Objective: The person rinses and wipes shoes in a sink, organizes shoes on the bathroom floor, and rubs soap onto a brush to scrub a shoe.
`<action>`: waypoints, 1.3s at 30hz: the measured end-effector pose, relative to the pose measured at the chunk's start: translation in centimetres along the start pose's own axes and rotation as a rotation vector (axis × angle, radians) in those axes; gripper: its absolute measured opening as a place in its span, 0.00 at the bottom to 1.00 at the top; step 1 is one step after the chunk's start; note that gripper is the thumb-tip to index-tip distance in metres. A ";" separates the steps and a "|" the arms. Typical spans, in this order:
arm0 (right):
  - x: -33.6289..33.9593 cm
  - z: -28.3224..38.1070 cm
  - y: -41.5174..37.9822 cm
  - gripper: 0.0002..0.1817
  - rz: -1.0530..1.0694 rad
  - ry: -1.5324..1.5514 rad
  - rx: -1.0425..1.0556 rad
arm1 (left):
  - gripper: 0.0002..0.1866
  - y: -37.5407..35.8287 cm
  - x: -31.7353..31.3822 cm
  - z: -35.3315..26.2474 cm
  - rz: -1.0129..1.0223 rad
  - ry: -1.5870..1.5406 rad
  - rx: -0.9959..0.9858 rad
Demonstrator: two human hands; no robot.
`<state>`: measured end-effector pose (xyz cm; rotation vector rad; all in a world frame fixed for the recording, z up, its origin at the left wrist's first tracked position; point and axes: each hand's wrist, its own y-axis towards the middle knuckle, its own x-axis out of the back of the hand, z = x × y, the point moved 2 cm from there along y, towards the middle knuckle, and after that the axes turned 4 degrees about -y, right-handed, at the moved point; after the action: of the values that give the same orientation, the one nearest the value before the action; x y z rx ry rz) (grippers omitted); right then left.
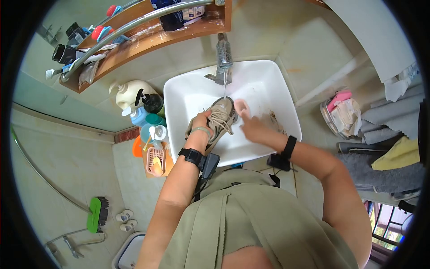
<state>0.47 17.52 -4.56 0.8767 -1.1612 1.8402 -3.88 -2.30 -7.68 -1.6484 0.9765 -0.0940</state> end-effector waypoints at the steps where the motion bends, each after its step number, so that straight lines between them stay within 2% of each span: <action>1: 0.0 1.9 -1.3 0.36 0.004 0.036 0.043 | 0.15 0.3 0.2 0.0 -0.006 0.032 0.006; 3: -0.6 3.4 -2.4 0.35 0.009 0.073 0.085 | 0.15 1.0 0.3 0.1 -0.006 0.028 -0.007; 5: -0.7 3.6 -2.8 0.35 -0.130 0.186 -0.002 | 0.15 1.7 0.6 -0.1 -0.005 0.022 -0.021; 7: 0.2 3.5 -3.5 0.35 -0.120 0.193 0.037 | 0.14 3.2 1.3 -0.5 0.072 0.011 0.056; 11: -0.5 4.1 -4.7 0.37 -0.093 0.103 0.100 | 0.14 4.9 2.0 -1.0 0.033 -0.037 0.104; 13: -0.7 4.5 -3.9 0.36 -0.143 0.136 0.090 | 0.13 3.8 2.0 -1.2 0.072 -0.077 0.197; 15: -0.8 4.4 -2.2 0.35 -0.187 0.170 0.082 | 0.13 4.7 2.5 -1.1 0.079 -0.039 0.151; 17: 0.2 3.2 0.9 0.36 -0.192 0.114 -0.101 | 0.12 5.1 2.9 -0.9 0.082 -0.001 0.105; 18: 0.6 3.0 1.1 0.36 -0.192 0.114 -0.105 | 0.12 5.1 2.9 -1.0 0.079 -0.035 0.117; 20: 1.1 2.7 0.9 0.32 -0.142 0.161 -0.025 | 0.11 5.2 2.8 -1.2 0.074 -0.068 0.130; 21: 0.0 3.3 -0.6 0.30 -0.291 0.120 0.153 | 0.11 5.3 2.9 -1.6 0.056 -0.067 0.136; 24: -0.7 5.6 -3.5 0.29 -0.171 0.072 0.144 | 0.11 5.2 2.8 -1.9 0.006 -0.069 0.118; 27: -0.2 1.9 1.3 0.29 -0.232 0.044 0.127 | 0.11 5.3 3.3 -1.6 0.033 -0.079 0.130; 30: 0.8 3.3 0.8 0.30 -0.244 0.068 0.094 | 0.12 4.2 2.7 -2.1 0.099 -0.035 0.138; 32: 0.0 5.6 -2.2 0.31 -0.135 0.135 0.055 | 0.13 2.7 1.9 -2.4 -0.077 -0.084 0.122; 33: -0.6 6.3 -3.8 0.31 -0.105 0.110 0.120 | 0.13 3.4 2.3 -2.4 -0.079 -0.084 0.126; 36: -0.4 7.0 -5.1 0.32 -0.057 0.114 0.123 | 0.13 4.5 2.8 -2.2 0.021 -0.090 0.198; 39: 1.0 2.9 0.1 0.32 -0.144 -0.005 0.084 | 0.13 3.8 2.8 -2.3 0.076 -0.039 0.177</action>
<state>0.36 15.07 -2.69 0.9870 -1.0029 1.7803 -5.40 -5.82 -11.28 -1.4448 0.9718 -0.0940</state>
